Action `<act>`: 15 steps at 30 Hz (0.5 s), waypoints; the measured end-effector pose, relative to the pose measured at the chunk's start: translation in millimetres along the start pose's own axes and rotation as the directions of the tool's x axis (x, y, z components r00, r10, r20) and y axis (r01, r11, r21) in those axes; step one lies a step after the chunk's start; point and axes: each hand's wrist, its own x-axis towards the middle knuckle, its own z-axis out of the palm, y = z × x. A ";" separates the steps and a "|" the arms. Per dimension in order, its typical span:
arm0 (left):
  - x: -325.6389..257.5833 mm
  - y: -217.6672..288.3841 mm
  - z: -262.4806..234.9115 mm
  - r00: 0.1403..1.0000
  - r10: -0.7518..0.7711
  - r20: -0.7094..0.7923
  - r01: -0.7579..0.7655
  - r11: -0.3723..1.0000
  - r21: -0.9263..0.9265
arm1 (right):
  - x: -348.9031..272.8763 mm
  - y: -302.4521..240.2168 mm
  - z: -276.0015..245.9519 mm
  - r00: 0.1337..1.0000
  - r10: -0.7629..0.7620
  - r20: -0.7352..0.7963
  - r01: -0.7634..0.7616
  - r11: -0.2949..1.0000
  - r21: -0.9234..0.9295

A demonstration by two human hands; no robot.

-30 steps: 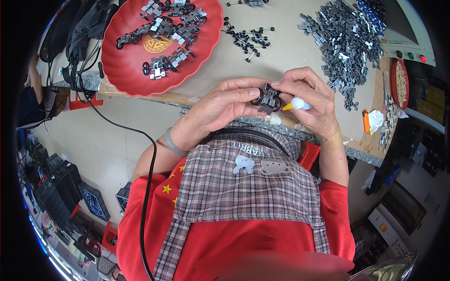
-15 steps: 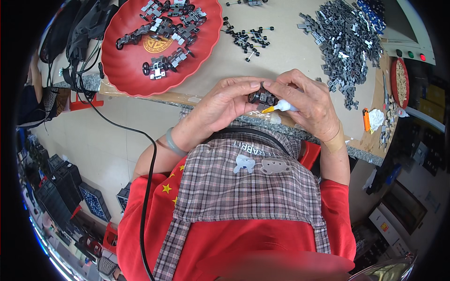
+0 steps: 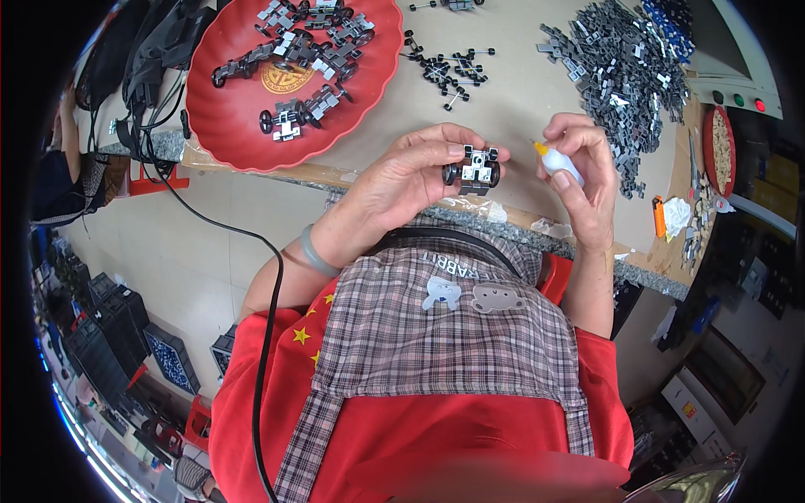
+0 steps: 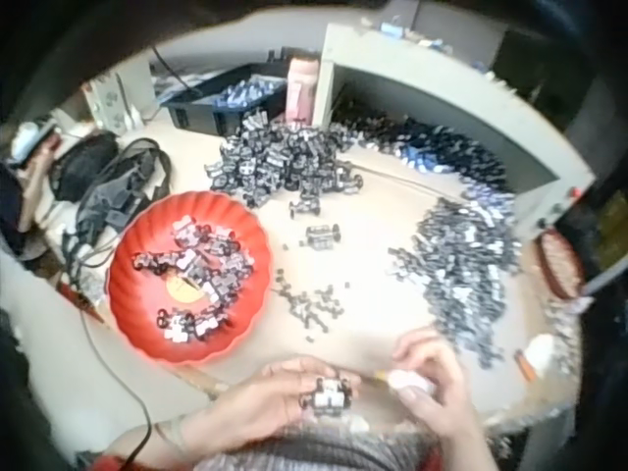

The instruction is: The person assembles small plastic toy car components by hand, applying glue from a bottle to join the pieces.

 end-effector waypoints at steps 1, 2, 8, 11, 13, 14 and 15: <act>0.1 -0.1 -0.7 1.000 -0.001 0.004 0.001 1.000 0.010 | -2.9 2.3 -1.1 1.000 0.001 -0.002 -0.001 1.000 0.001; 0.1 -0.3 -0.7 1.000 -0.002 0.004 0.002 1.000 0.010 | -7.1 7.0 -3.3 0.999 -0.030 -0.041 0.029 0.999 -0.026; 1.4 -2.0 -0.9 1.000 0.022 0.010 -0.022 0.999 0.030 | -15.2 9.9 14.9 0.941 -0.157 -0.298 0.155 0.987 -0.030; 1.4 -2.9 -1.1 0.999 0.036 0.000 -0.036 0.999 0.029 | -18.0 9.0 19.0 0.917 -0.192 -0.351 0.170 0.981 -0.092; 1.0 -2.9 -2.0 1.000 0.022 -0.004 -0.022 0.999 0.026 | -19.4 9.2 20.2 0.912 -0.235 -0.335 0.184 0.967 -0.179; 1.1 -3.6 -2.2 1.000 0.022 -0.005 -0.022 0.999 0.026 | -19.7 9.2 20.7 0.912 -0.276 -0.302 0.199 0.944 -0.262; 1.4 -4.4 -2.4 0.999 0.028 -0.017 -0.027 0.999 0.041 | -19.9 9.1 21.3 0.912 -0.314 -0.265 0.215 0.914 -0.344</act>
